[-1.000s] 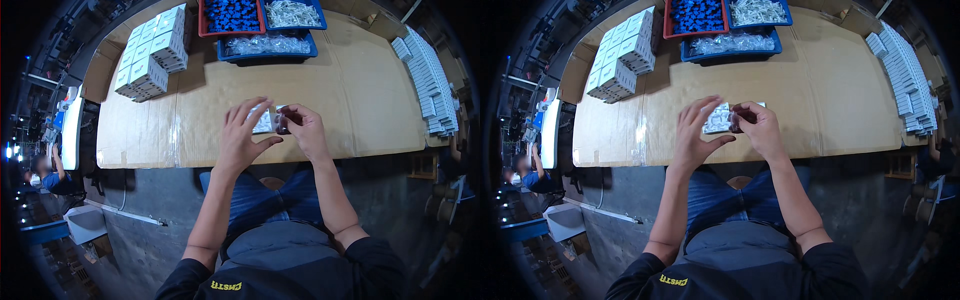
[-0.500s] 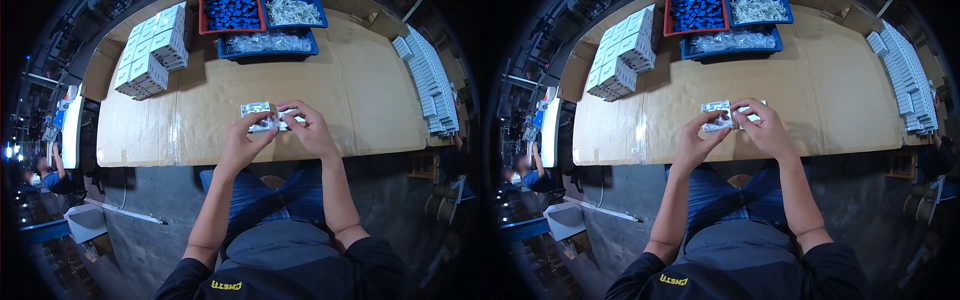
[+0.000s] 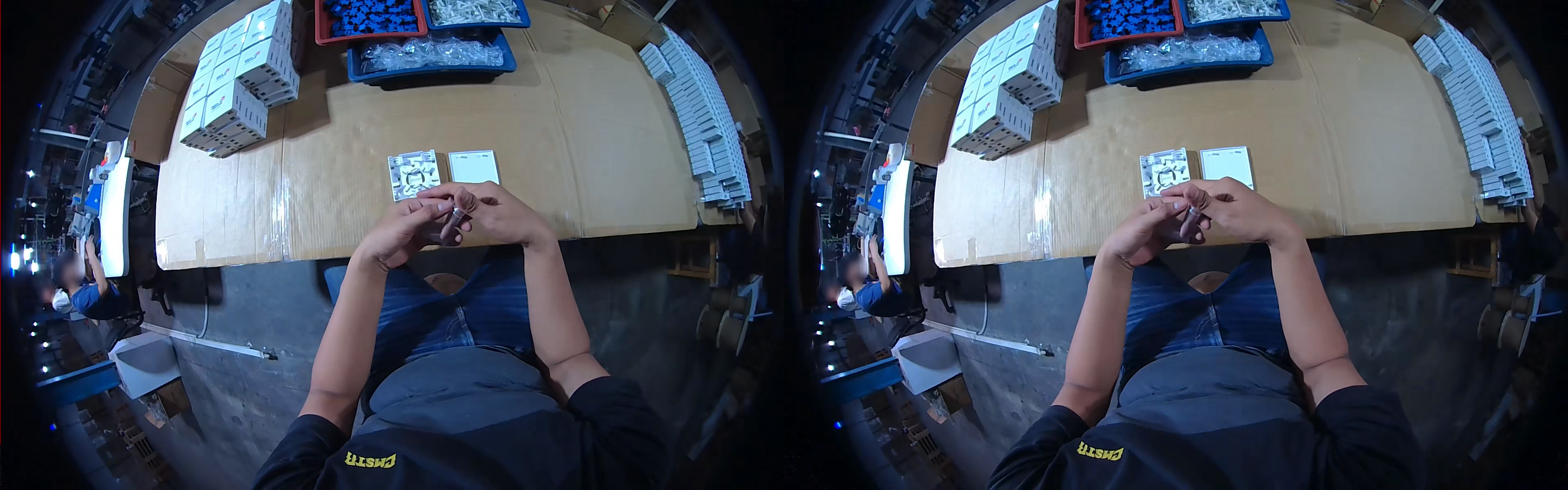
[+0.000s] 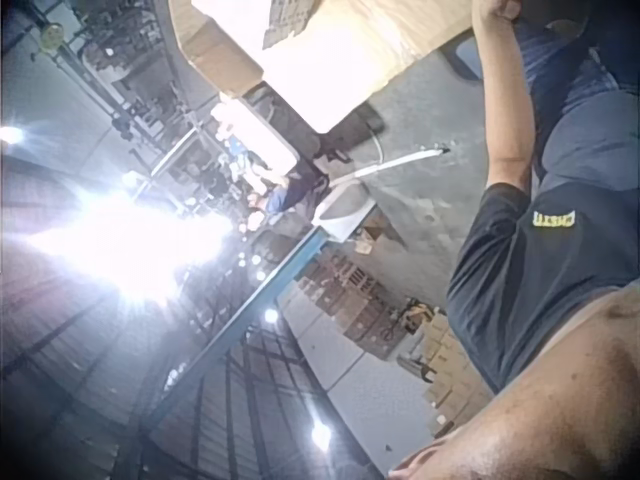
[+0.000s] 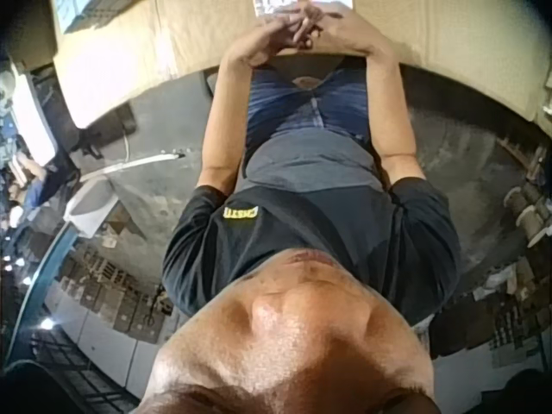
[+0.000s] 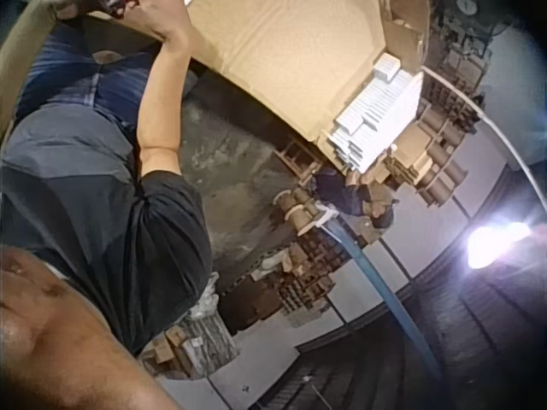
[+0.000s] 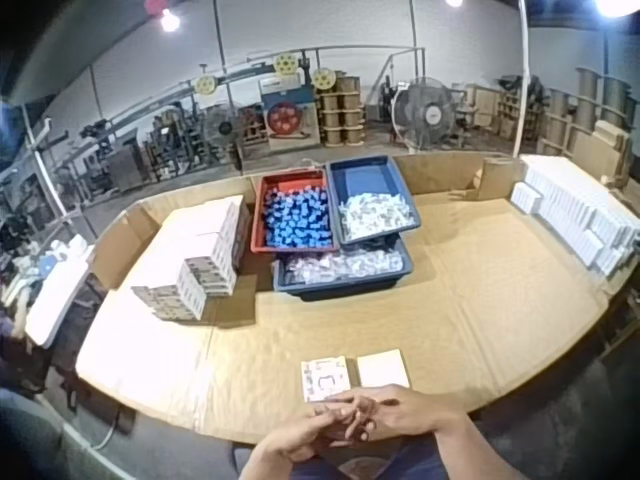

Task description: Assembling and packing a white plastic electronic enclosure with internal components and screws.

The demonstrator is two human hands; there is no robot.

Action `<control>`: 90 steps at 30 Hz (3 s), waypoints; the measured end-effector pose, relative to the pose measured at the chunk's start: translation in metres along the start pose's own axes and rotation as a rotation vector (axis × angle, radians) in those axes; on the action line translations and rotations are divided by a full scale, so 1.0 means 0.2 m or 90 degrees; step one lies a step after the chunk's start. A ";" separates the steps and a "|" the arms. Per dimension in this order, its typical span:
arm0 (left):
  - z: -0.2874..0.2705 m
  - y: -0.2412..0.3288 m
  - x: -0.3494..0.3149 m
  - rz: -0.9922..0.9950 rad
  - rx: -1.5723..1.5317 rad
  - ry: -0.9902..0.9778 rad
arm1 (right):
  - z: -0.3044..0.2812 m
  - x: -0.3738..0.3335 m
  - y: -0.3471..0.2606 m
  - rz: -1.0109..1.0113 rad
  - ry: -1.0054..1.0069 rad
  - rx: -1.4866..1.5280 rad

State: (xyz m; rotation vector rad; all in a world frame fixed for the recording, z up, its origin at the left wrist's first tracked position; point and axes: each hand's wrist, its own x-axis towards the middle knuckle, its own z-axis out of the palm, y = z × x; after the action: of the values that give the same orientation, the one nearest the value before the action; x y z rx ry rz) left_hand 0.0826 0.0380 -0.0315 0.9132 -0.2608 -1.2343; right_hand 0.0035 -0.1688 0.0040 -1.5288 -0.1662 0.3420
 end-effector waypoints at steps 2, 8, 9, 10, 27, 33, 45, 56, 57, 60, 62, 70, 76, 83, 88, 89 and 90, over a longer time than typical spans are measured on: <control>0.02 0.00 0.00 -0.009 -0.035 -0.023 | 0.00 0.00 0.02 0.033 0.023 -0.030; 0.04 -0.01 0.00 0.012 -0.071 -0.063 | 0.00 0.01 0.01 0.037 -0.035 0.005; 0.05 -0.01 0.00 0.010 -0.073 -0.064 | 0.00 0.01 0.01 0.040 -0.033 0.006; 0.07 0.00 0.00 0.012 -0.102 -0.062 | -0.02 0.00 0.02 0.036 -0.026 -0.004; -0.05 -0.13 0.05 0.012 -0.161 -0.033 | -0.08 0.03 0.03 -0.004 -0.056 -0.002; -0.19 -0.27 0.03 0.025 -0.255 -0.027 | -0.35 0.18 -0.08 -0.022 0.203 -0.042; -0.26 -0.34 0.12 0.015 -0.299 -0.216 | -1.53 0.84 -0.23 -0.146 0.547 -0.489; -0.23 -0.28 0.10 -0.031 -0.303 -0.186 | -1.86 1.30 -0.38 -0.034 0.609 -0.891; -0.23 -0.27 0.09 -0.028 -0.304 -0.184 | -1.88 1.33 -0.37 -0.021 0.610 -0.906; -0.22 -0.25 0.09 -0.044 -0.320 -0.187 | -1.95 1.38 -0.37 -0.022 0.571 -0.922; -0.22 -0.24 0.09 -0.047 -0.315 -0.189 | -2.00 1.40 -0.37 -0.050 0.520 -0.943; -0.21 -0.20 0.11 -0.068 -0.291 -0.198 | -2.07 1.45 -0.34 -0.064 0.490 -1.000; -0.22 -0.22 0.11 -0.074 -0.299 -0.187 | -2.09 1.46 -0.34 -0.071 0.474 -1.035; -0.20 -0.20 0.11 -0.074 -0.291 -0.180 | -2.10 1.48 -0.36 -0.048 0.390 -1.095; -0.21 -0.21 0.13 -0.076 -0.281 -0.187 | -2.14 1.44 -0.38 0.002 0.420 -1.000; -0.21 -0.20 0.15 -0.077 -0.277 -0.196 | -2.17 1.41 -0.38 -0.043 0.476 -0.935; -0.21 -0.21 0.14 -0.076 -0.276 -0.196 | -2.13 1.40 -0.39 -0.089 0.521 -0.861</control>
State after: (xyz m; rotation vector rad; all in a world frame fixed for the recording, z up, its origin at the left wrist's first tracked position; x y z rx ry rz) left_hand 0.0895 0.0304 -0.0957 0.3676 -0.1714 -1.4706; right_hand 0.4108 -0.4841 0.0328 -2.8227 0.2062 -0.6883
